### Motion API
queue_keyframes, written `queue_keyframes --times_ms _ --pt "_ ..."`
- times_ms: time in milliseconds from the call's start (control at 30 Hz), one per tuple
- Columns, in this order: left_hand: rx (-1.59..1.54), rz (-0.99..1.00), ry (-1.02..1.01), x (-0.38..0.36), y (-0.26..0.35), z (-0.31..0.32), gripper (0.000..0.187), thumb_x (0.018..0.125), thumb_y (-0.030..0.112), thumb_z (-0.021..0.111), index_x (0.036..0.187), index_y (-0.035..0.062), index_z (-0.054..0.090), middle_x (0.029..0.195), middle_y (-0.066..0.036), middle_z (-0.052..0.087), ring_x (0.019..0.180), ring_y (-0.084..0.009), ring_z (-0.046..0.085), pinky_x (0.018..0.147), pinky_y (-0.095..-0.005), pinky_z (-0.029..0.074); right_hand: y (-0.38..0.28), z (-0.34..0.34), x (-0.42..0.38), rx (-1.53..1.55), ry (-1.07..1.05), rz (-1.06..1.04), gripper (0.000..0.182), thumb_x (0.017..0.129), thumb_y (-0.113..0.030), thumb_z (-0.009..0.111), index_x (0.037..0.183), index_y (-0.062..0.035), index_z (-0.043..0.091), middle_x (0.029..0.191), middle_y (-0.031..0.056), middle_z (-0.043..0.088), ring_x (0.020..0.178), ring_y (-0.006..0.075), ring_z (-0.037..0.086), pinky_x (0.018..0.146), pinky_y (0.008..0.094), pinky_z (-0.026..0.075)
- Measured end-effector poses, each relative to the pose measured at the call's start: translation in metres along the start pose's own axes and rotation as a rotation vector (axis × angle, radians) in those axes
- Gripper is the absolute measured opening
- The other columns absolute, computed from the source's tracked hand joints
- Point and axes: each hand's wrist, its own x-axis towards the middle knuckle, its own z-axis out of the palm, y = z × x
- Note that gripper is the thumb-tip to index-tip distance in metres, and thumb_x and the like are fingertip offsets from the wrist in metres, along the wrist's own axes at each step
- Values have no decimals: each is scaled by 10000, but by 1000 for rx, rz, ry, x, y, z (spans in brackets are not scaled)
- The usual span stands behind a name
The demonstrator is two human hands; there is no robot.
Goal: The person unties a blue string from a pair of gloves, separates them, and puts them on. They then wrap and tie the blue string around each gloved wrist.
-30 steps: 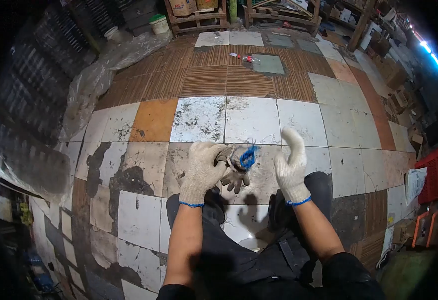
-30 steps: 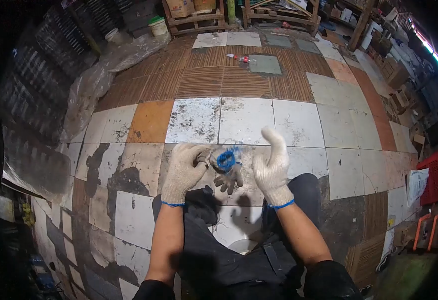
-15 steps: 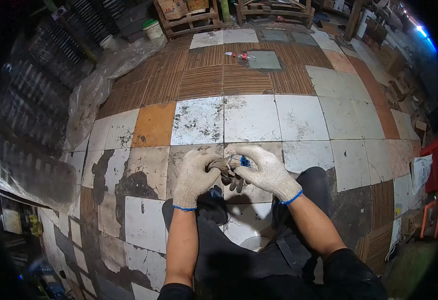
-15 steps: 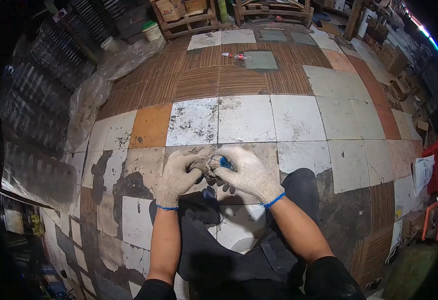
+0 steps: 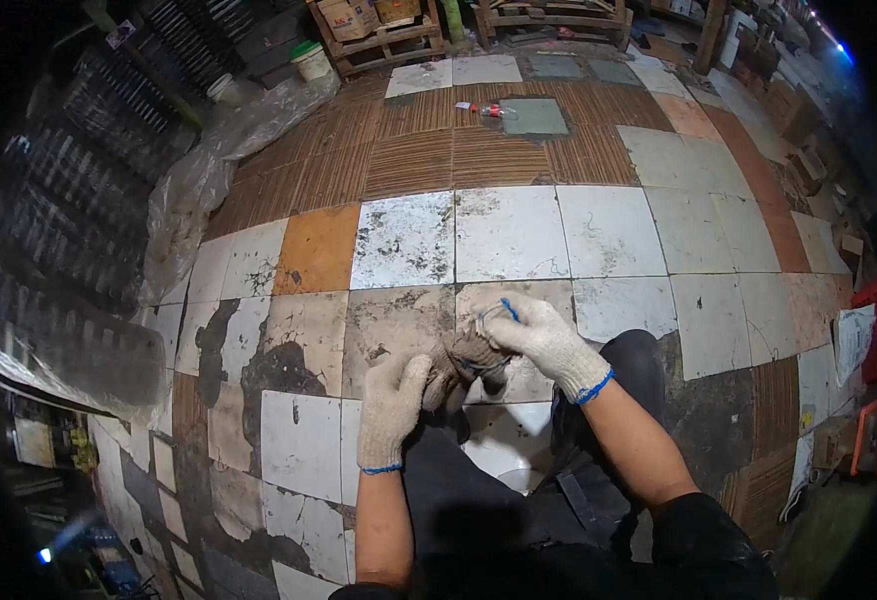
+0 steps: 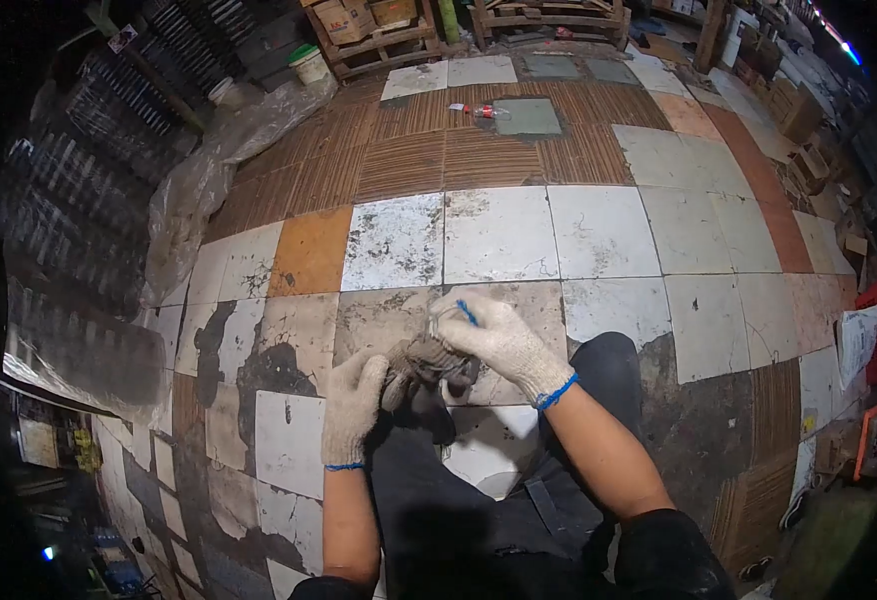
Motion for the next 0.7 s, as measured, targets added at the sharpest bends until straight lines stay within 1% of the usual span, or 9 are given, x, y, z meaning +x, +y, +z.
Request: queue_keyframes --times_ms 67,167,267,333,400,500,533,567,700 --pt "-158 -103 67 -7 8 1 266 1021 173 658 1152 -38 752 959 -135 764 904 -204 711 844 -368 565 4 -1 1 -10 20 -8 271 1011 -213 685 1138 13 763 948 48 743 877 107 645 792 298 544" --pt "-383 -144 27 -16 24 -7 266 1010 152 657 1177 -35 747 1051 -116 774 973 -208 712 900 -368 563 9 -6 3 -27 61 -23 272 1016 -225 694 1148 0 772 918 31 744 843 97 640 760 294 545" --pt "15 57 -145 -20 33 -20 290 1017 163 646 1181 -66 715 1123 -90 733 1018 -150 660 877 -316 539 10 -12 3 -38 82 -50 295 1039 -243 681 1152 14 770 920 31 747 841 86 638 744 295 545" --pt "105 43 -147 -21 36 -16 265 992 177 681 1080 -68 733 980 -100 744 899 -175 667 812 -350 540 11 -11 3 -10 86 -114 314 1052 -259 672 1164 19 765 920 32 748 839 84 636 733 291 543" --pt "280 -4 -154 -25 48 -17 240 989 169 676 954 -60 738 850 -125 736 792 -230 679 746 -409 537 1 -11 -1 39 106 -56 301 1072 -249 649 1140 25 752 955 29 733 887 94 634 800 293 535" --pt "340 0 -103 -30 53 -15 296 963 164 714 765 -51 671 698 -72 632 660 -181 566 618 -397 445 9 -15 5 227 118 -51 305 1087 -257 634 1149 23 739 1001 41 732 922 115 650 841 302 532" --pt "221 40 -119 -31 49 -14 304 951 160 730 741 -44 645 689 -57 601 653 -161 535 606 -382 424 15 -17 7 309 116 -62 310 1089 -263 633 1159 20 736 1015 49 736 927 122 658 845 306 532" --pt "99 82 -134 -31 40 -14 319 939 155 746 718 -36 619 679 -43 569 646 -142 504 594 -368 403 20 -20 5 362 116 30 301 1088 -253 640 1178 23 721 1034 59 737 935 140 672 851 311 534" --pt "-236 185 -216 -37 26 -12 343 907 123 780 690 -5 547 675 -1 475 649 -90 447 579 -329 356 32 -18 8 457 158 -21 255 1086 -239 646 1113 2 727 995 49 728 909 136 659 832 311 529"
